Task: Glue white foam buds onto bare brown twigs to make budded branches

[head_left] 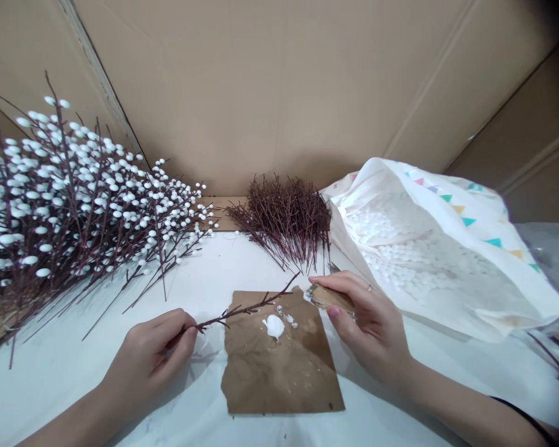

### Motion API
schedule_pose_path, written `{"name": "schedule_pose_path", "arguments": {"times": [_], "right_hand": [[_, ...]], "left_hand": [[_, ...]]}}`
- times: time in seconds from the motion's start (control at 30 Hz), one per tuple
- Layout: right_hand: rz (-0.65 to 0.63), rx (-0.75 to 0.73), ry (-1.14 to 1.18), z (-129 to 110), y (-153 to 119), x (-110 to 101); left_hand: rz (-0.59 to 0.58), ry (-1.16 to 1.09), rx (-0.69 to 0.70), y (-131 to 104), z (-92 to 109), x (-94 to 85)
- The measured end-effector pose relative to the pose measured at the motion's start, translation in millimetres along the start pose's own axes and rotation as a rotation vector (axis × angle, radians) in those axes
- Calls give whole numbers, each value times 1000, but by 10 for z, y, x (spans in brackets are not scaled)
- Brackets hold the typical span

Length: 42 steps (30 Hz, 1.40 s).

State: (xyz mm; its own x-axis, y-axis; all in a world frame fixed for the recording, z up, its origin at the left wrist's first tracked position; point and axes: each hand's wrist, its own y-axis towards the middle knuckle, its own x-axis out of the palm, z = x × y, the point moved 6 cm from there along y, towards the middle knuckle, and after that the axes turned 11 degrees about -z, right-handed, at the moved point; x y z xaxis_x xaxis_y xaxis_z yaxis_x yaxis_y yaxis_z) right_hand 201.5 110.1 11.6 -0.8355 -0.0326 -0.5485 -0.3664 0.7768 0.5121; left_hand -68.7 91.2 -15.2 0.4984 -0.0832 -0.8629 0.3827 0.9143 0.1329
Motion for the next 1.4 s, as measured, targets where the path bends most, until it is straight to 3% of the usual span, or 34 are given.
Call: {"name": "schedule_pose_path", "arguments": {"times": [0.13, 0.3, 1.4], "right_hand": [[67, -160, -138, -139, -25, -19], [36, -326, -306, -280, -51, 16], [12, -330, -368, -282, -49, 121]], "left_hand": [[-20, 17, 20, 0, 6, 16], [-18, 30, 47, -2, 30, 17], [-35, 118, 140, -4, 17, 44]]}}
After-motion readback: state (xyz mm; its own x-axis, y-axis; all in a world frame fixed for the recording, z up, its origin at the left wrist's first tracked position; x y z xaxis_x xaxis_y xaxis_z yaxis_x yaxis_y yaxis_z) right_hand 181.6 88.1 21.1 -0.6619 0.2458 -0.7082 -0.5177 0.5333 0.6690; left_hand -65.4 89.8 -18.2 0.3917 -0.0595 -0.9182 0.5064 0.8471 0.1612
